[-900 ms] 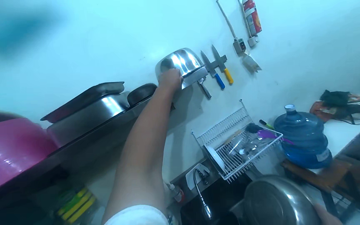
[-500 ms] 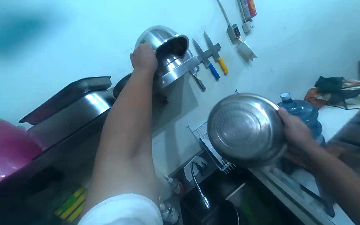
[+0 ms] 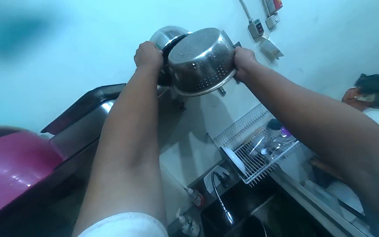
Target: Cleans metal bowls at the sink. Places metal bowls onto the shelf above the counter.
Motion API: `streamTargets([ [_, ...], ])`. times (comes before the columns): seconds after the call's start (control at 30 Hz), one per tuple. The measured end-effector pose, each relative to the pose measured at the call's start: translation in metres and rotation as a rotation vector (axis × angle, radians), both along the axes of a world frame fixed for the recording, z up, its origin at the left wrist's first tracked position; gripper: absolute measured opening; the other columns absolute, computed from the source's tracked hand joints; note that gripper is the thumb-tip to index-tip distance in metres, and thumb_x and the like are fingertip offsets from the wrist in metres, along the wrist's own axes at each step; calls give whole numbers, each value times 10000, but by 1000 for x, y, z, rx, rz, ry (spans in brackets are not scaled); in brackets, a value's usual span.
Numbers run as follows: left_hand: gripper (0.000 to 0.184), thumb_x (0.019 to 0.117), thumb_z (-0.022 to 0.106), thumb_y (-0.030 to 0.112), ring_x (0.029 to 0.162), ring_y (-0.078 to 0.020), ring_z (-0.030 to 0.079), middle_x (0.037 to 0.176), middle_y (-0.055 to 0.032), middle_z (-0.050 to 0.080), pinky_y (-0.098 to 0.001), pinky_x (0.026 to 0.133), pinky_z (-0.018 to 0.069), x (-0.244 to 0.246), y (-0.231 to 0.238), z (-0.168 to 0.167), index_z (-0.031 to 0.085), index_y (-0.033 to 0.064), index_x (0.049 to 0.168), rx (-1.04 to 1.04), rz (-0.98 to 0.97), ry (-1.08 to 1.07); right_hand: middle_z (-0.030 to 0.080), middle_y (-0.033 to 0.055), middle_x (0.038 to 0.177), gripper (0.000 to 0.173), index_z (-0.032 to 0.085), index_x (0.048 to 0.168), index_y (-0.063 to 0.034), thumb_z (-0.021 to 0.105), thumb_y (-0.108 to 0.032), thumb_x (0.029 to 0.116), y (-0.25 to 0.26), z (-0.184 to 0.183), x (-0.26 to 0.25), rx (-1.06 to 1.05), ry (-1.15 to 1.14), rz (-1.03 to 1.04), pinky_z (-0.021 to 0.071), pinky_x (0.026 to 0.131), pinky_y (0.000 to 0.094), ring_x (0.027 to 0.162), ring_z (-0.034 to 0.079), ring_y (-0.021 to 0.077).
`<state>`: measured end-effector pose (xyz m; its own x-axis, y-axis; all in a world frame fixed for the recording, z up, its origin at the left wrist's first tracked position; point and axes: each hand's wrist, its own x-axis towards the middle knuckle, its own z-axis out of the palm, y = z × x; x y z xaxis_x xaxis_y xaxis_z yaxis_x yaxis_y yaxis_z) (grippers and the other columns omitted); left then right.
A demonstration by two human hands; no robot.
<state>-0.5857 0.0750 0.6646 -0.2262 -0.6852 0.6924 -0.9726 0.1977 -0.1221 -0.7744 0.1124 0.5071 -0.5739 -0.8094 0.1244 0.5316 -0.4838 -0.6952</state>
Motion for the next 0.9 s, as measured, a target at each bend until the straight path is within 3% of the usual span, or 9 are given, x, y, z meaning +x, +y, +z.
streamTargets([
  [0.17,318,1058,516,207,1280,-447,566,1338,-280,601,-665,1003,449,3,1,7,643,-36,1218,-9,22,22,575,177,1298,340,563,1301,-37,375,-220,1085,-18,30,14,28,-16,54,550,902,527,1175,604,310],
  [0.47,322,1063,507,223,1274,-435,569,1327,-266,609,-658,1015,439,18,-5,8,639,-19,1231,-25,-42,83,527,204,1329,292,560,1284,17,422,-138,1080,-23,59,33,96,50,-9,508,969,507,1233,552,309],
  [0.63,303,1058,515,215,1287,-404,568,1339,-235,613,-637,1025,440,23,-8,8,641,10,1242,-35,-45,102,562,190,1388,292,617,1261,51,423,-64,1076,-24,71,46,243,461,-94,446,1062,452,1331,527,278],
  [0.9,318,1068,501,222,1286,-369,575,1341,-212,616,-599,1045,445,25,-8,4,632,10,1265,-27,-52,72,549,195,1403,297,604,1291,37,435,-63,1069,-45,92,59,237,611,-109,446,1063,464,1339,519,287],
])
